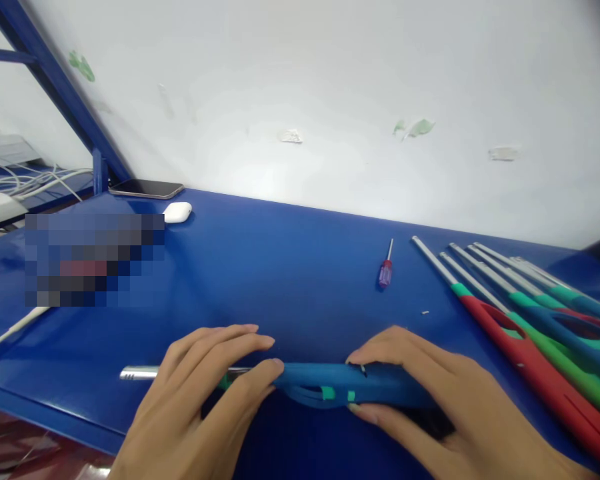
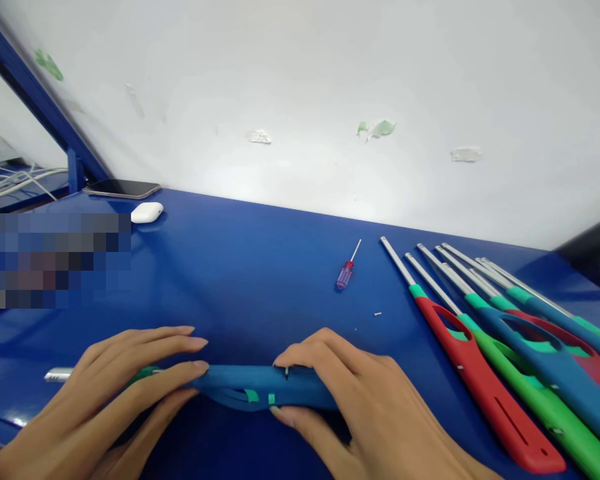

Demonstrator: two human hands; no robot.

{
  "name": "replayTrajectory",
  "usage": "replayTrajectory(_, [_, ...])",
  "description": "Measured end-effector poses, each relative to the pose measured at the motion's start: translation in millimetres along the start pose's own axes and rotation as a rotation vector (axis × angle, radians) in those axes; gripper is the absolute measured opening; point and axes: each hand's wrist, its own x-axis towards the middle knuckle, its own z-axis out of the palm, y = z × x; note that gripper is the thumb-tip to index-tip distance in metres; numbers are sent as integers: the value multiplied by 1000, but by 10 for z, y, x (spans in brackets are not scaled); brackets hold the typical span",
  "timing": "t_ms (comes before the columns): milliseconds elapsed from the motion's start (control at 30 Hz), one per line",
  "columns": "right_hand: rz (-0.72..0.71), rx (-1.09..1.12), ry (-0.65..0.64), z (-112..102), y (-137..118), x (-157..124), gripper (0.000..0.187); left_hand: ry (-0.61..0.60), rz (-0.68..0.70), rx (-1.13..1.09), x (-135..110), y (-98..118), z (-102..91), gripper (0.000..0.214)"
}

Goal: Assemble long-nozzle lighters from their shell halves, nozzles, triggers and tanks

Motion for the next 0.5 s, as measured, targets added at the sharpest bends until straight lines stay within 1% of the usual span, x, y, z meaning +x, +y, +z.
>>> replayTrajectory(133, [-9,18,22,12,19,0,12,-13,24,31,-43,-59,9,44])
replayTrajectory(300, [-65,-3,-22,7,-12,29,15,-95,28,21,38,35,-90,46])
replayTrajectory(367, [-90,8,-21,-8,-17,42,13,-77,31,25,91,72,-111,48])
replayTrajectory(433, [-96,4,-20,-26,0,37,14,-10,-17,50,126,64,-116,46])
replayTrajectory(500, [-71,-21,-14,-43,41,10,16,24,-82,95,135,4,-126,44])
